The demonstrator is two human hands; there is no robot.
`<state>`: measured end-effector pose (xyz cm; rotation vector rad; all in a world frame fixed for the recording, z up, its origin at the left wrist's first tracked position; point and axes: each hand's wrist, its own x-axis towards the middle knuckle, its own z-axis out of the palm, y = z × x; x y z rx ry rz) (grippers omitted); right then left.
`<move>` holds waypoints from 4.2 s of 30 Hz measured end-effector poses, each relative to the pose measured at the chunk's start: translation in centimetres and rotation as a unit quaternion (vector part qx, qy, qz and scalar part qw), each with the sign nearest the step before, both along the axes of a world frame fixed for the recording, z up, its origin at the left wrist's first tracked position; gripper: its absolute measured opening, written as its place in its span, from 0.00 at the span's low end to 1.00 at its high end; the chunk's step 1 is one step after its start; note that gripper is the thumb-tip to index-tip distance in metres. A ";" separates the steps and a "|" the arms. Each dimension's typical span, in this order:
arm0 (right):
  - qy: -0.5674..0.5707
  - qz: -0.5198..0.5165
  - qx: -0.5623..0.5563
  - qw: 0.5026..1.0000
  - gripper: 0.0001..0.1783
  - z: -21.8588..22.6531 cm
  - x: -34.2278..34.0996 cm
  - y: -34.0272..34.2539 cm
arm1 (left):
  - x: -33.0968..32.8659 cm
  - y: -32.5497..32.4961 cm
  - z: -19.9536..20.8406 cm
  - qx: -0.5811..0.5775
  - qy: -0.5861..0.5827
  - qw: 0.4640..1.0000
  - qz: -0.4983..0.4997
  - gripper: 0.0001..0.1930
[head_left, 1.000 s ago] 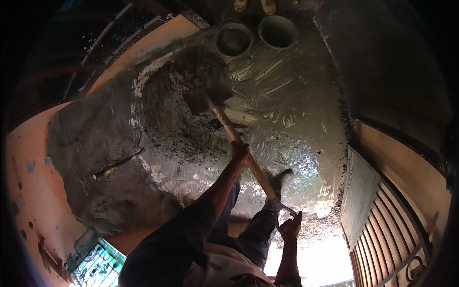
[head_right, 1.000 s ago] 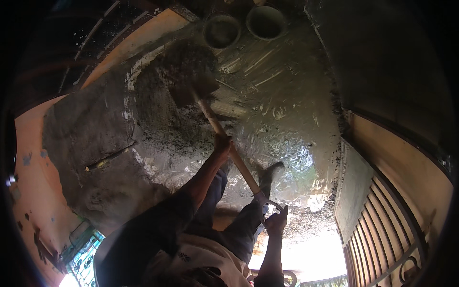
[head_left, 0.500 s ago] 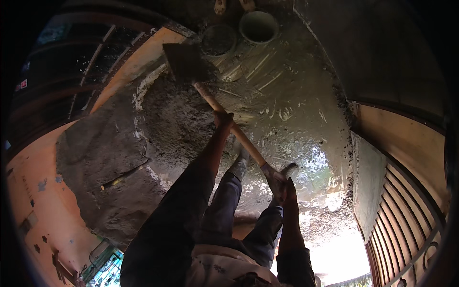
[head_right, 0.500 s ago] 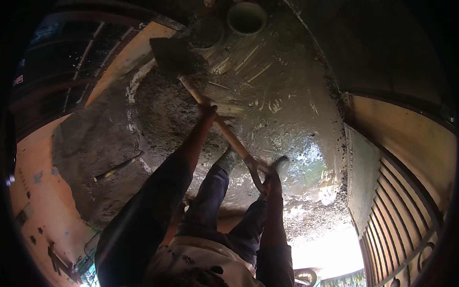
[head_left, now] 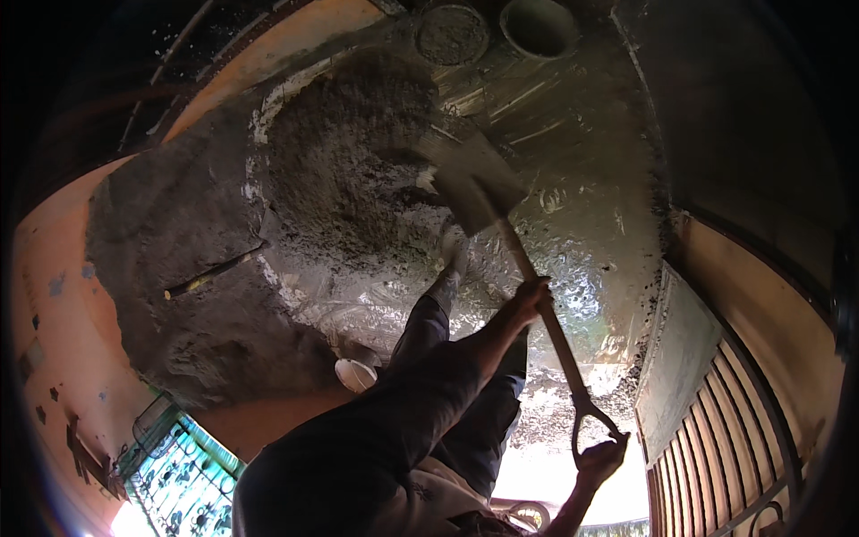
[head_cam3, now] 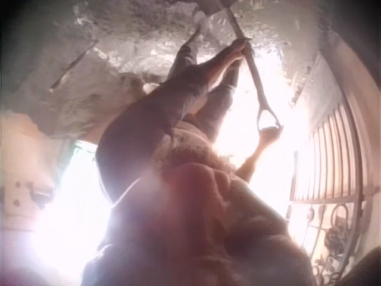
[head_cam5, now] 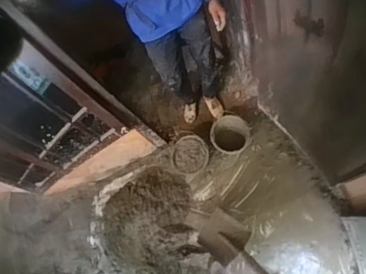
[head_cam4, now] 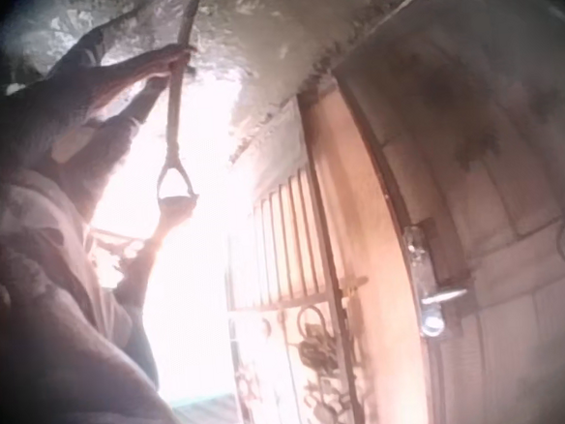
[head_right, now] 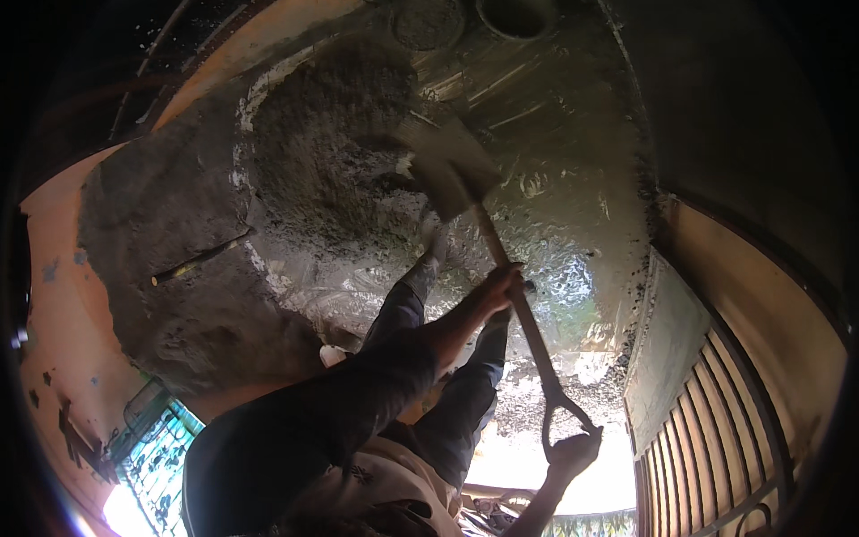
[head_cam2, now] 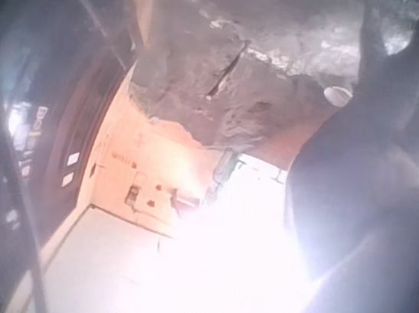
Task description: The person pours water from a bucket onto a pile of dry cement and then uses a hoe to mix the materials together on the floor. Another person assists by carrying away buckets filled with the mixed concrete.
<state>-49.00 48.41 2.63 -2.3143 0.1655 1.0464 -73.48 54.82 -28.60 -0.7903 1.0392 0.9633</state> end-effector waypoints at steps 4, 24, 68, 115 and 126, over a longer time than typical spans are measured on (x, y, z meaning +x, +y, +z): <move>-0.160 0.211 -0.012 0.964 0.20 -0.7 2.7 3.1 | 2.6 2.1 -1.6 0.006 -0.056 0.998 0.033 0.08; 0.003 0.273 -0.009 0.962 0.24 -18.9 -8.2 0.8 | -17.0 -6.0 -9.1 -0.113 0.136 0.983 0.046 0.06; -0.134 0.475 0.420 0.761 0.20 -4.5 -30.6 6.5 | -16.0 30.5 13.8 0.190 0.254 0.856 -0.408 0.08; 0.166 0.013 -0.014 0.986 0.29 -9.7 -9.0 -10.4 | -14.5 -6.7 4.2 -0.091 0.343 0.931 -0.083 0.06; -0.303 0.428 0.186 0.831 0.23 -3.0 -7.3 -13.5 | -7.7 8.2 16.3 0.071 0.241 0.950 -0.184 0.07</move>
